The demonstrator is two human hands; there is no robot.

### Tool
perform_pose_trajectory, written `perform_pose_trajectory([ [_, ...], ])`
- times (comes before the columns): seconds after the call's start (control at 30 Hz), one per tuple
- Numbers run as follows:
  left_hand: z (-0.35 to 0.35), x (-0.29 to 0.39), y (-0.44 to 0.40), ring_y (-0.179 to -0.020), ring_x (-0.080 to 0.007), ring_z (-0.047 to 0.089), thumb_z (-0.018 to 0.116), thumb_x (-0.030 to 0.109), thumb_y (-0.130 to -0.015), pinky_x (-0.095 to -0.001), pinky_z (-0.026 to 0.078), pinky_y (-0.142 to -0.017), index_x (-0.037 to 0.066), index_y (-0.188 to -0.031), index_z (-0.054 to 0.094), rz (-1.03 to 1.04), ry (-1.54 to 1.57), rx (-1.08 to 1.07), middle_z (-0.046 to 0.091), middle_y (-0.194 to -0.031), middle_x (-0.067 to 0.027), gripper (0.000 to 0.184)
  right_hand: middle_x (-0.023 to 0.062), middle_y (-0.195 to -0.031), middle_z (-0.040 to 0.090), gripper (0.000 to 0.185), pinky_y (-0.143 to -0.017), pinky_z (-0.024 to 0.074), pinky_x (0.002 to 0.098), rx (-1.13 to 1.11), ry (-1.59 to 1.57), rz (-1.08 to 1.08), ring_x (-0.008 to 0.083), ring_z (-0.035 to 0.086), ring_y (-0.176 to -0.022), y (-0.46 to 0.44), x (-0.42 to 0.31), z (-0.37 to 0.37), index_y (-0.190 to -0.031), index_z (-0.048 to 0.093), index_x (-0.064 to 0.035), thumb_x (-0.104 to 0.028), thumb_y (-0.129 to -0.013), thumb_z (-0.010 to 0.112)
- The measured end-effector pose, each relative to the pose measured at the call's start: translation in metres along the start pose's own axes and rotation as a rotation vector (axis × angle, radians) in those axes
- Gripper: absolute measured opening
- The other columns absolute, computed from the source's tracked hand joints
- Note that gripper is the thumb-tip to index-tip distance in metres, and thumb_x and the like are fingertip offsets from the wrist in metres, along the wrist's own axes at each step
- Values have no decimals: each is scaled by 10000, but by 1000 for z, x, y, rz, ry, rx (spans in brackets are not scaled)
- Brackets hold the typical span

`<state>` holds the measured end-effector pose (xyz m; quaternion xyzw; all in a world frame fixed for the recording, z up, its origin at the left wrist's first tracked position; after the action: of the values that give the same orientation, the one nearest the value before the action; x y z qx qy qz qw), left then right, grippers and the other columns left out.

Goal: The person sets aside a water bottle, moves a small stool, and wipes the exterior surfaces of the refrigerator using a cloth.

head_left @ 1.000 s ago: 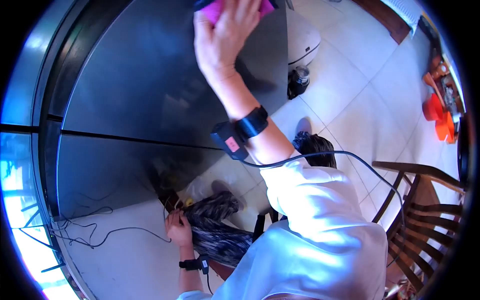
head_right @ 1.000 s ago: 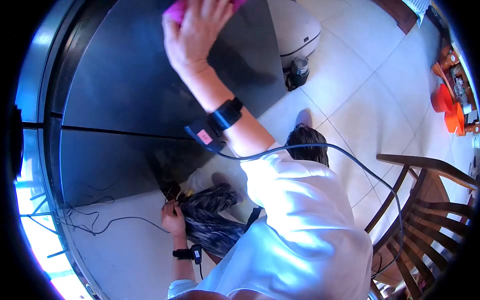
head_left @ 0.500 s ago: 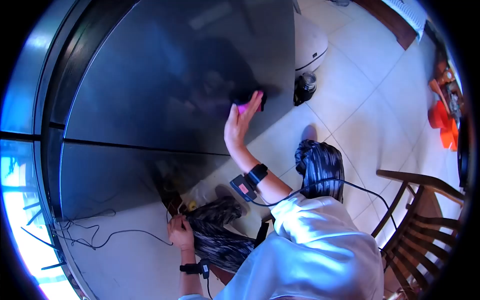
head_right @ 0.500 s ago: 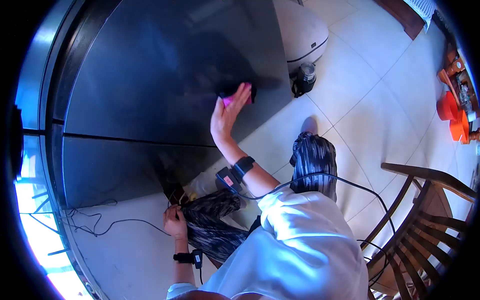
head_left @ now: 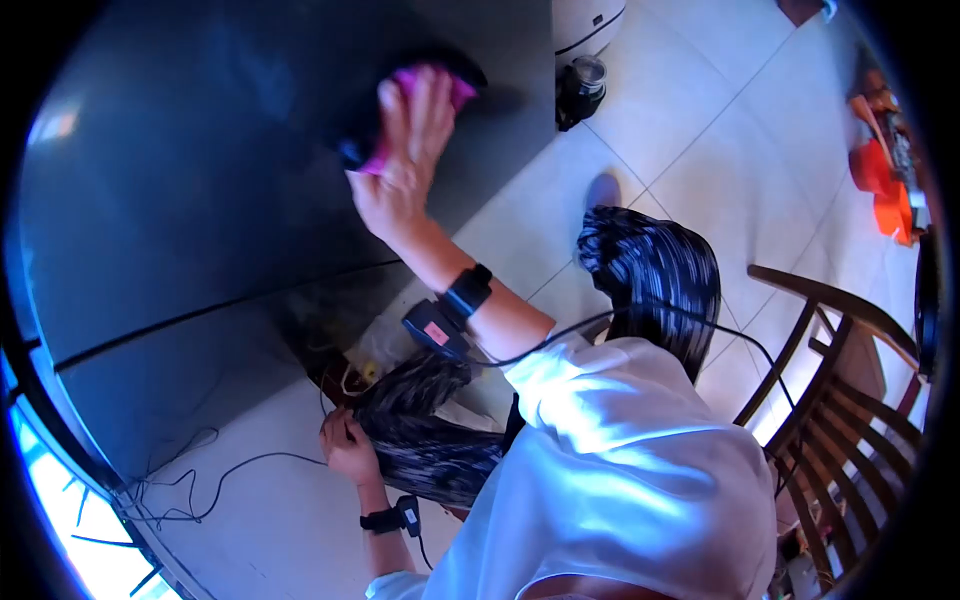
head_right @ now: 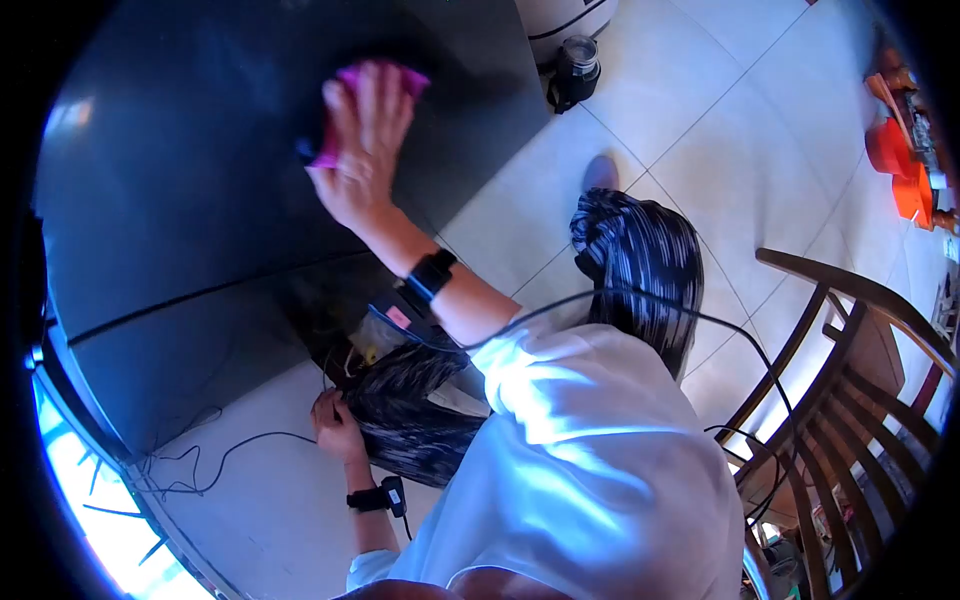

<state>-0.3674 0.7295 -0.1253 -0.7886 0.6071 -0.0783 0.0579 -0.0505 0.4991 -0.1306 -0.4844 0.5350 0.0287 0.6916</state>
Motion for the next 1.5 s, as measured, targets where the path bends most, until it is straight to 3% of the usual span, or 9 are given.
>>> perform_pose_trajectory([
  [0.13, 1, -3, -1, -984, -312, 615, 550, 90, -889, -399, 489, -878, 40, -881, 680, 8, 20, -29, 683, -999, -97, 139, 210, -1570, 149, 823, -1163, 147, 497, 116, -191, 447, 363, 141, -1458, 75, 82, 2, -1525, 192, -111, -644, -927, 384],
  [0.27, -1, 1, -3, -994, -318, 608, 537, 105, -900, -408, 482, -888, 38, -888, 675, -16, -34, -91, 676, -1004, -101, 154, 236, -1537, 227, 731, -1157, 181, 377, 316, -299, 750, 316, 240, -1429, 128, 189, 8, -1504, 142, 13, -372, -979, 476],
  [0.4, -1, 5, -7, -993, -311, 608, 526, 119, -910, -406, 478, -893, 43, -889, 676, -44, -67, -128, 676, -1003, -99, 169, 277, -1339, 489, 617, -1059, 356, 387, 410, -398, 1226, 349, 488, -1226, 178, 319, 16, -1366, 375, 102, -400, -1009, 413],
  [0.5, -2, 12, -12, -994, -307, 609, 525, 114, -913, -403, 477, -896, 49, -888, 679, -58, -79, -150, 676, -998, -98, 169, 73, -1286, 560, 509, -993, 414, 374, 321, -532, 1282, 219, 524, -1161, 203, 390, 10, -1338, 481, -85, -458, -1023, 338],
  [0.93, -1, 12, -14, -999, -294, 614, 535, 115, -904, -401, 480, -900, 43, -911, 682, -14, -50, -107, 676, -1026, -88, 164, 71, -1260, 563, 524, -982, 435, 430, 480, -1075, 1673, 252, 537, -1158, 213, 181, 46, -1324, 459, -122, -516, -1014, 305],
  [1.07, 1, 5, -8, -1006, -272, 614, 538, 125, -887, -383, 489, -889, 60, -915, 689, -22, -70, -90, 679, -1034, -59, 167, 80, -1314, 506, 483, -1038, 377, 356, 444, -808, 1659, 224, 505, -1187, 171, 82, 44, -1360, 391, -63, -407, -1022, 388],
  [1.13, 0, 3, -6, -1006, -273, 614, 537, 128, -884, -381, 490, -891, 65, -911, 689, -22, -70, -69, 679, -1033, -55, 167, 159, -1482, 311, 650, -1120, 245, 349, 238, -797, 1401, 247, 359, -1321, 142, 29, 31, -1517, 100, -31, -202, -997, 451],
  [1.27, 2, -3, -2, -1005, -274, 611, 528, 126, -881, -381, 490, -894, 77, -896, 687, -18, -40, -41, 678, -1033, -46, 168, 190, -1582, 119, 691, -1167, 136, 333, -31, -701, 1029, 259, 154, -1453, 91, -59, -5, -1524, 24, -33, -171, -991, 441],
  [1.5, 0, -5, 3, -999, -271, 608, 531, 129, -880, -379, 492, -882, 85, -892, 687, 2, -58, -1, 677, -1034, -32, 162, 163, -1443, 380, 602, -1106, 271, 357, 259, -679, 1322, 254, 399, -1292, 135, 72, 27, -1499, 197, -49, -165, -974, 469],
])
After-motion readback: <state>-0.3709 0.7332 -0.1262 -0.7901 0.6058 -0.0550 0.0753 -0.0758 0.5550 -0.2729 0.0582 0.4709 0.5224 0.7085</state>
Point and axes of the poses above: each hand's wrist, its own y-axis away from the middle knuckle, its own z-axis out of the palm, x = y × z, the point moved 3 cm from there along -y, towards the middle knuckle
